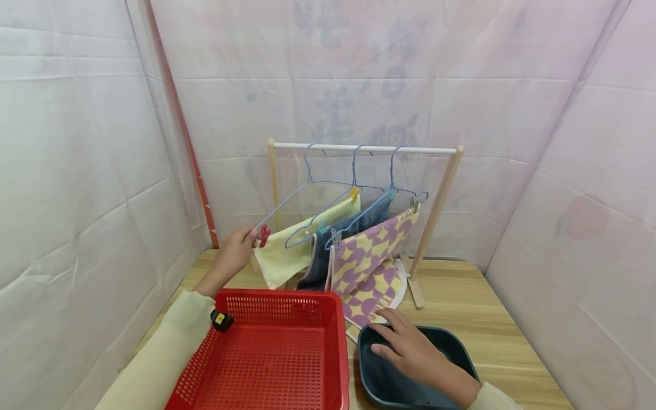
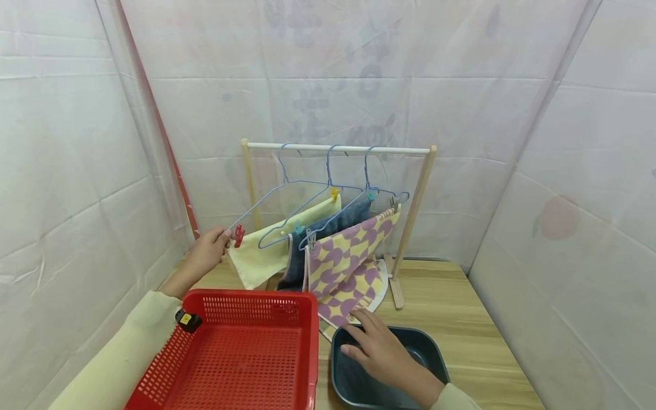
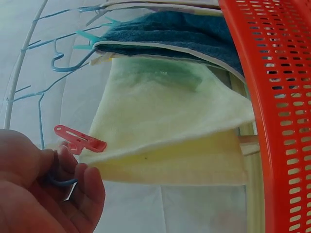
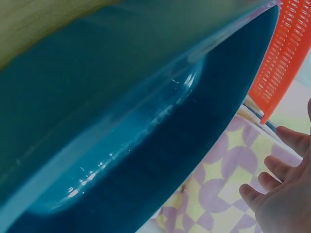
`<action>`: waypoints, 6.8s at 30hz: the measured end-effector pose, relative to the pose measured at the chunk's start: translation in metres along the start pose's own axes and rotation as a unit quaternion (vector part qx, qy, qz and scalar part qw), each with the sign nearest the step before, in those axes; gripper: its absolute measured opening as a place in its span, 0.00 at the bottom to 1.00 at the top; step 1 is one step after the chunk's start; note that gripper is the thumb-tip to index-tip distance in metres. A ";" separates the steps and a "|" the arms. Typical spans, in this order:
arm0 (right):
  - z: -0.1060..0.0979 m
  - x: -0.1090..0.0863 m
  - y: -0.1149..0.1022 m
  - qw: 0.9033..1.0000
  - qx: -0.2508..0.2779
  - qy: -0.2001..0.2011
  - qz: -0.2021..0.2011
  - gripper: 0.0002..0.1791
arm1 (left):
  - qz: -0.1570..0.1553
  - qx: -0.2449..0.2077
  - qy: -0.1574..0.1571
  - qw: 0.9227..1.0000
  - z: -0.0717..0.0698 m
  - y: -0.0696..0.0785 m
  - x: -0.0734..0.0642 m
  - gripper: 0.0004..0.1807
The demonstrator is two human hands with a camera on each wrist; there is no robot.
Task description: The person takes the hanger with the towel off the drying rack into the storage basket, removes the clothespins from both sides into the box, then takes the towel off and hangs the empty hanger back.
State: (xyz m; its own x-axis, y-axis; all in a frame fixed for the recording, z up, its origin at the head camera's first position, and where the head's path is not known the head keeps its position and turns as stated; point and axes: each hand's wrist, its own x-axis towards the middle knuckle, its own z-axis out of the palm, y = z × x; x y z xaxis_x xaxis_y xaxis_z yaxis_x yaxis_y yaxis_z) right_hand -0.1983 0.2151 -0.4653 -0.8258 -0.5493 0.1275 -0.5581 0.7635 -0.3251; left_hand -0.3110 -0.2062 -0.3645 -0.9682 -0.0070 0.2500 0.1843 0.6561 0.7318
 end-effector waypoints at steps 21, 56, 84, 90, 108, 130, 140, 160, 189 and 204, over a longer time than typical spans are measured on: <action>0.006 -0.003 0.000 1.000 0.015 0.005 0.018 0.33 | -0.045 -0.194 0.015 0.980 -0.003 0.008 -0.006 0.20; 0.012 -0.005 0.003 0.999 0.026 0.017 0.029 0.33 | -0.080 -0.234 0.081 0.966 -0.018 0.021 -0.001 0.22; 0.011 -0.010 0.003 0.998 0.036 0.003 0.044 0.33 | -0.101 -0.259 0.107 0.955 -0.045 -0.002 -0.022 0.15; 0.011 -0.011 0.002 0.998 0.037 0.006 0.046 0.33 | -0.124 -0.266 0.110 0.950 -0.052 -0.009 -0.029 0.13; 0.008 -0.011 -0.006 0.998 0.045 -0.005 0.051 0.33 | -0.127 -0.269 0.132 0.945 -0.059 -0.014 -0.035 0.17; 0.011 -0.018 -0.005 0.999 0.034 0.008 0.041 0.31 | -0.118 -0.302 0.139 0.935 -0.057 -0.013 -0.051 0.16; 0.015 -0.019 -0.001 0.997 0.047 -0.007 0.060 0.33 | -0.118 -0.300 0.142 0.936 -0.059 -0.022 -0.070 0.15; 0.023 -0.018 0.001 0.996 0.065 -0.006 0.067 0.34 | -0.133 -0.336 0.146 0.921 -0.060 -0.034 -0.102 0.15; 0.028 -0.016 0.002 0.992 0.085 -0.033 0.089 0.34 | -0.163 -0.336 0.177 0.910 -0.069 -0.060 -0.168 0.19; 0.030 -0.016 0.003 0.992 0.081 -0.036 0.085 0.34 | -0.215 -0.312 0.173 0.909 -0.073 -0.084 -0.194 0.17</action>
State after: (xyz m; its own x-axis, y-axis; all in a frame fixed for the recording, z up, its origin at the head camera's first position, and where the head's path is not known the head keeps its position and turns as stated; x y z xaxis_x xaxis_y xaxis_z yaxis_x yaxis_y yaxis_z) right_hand -0.1842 0.2157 -0.4965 -0.8961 -0.4437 -0.0071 -0.3854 0.7861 -0.4833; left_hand -0.1262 -0.3147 -0.4285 -0.8820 -0.4697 -0.0394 -0.0344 -0.0192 0.9992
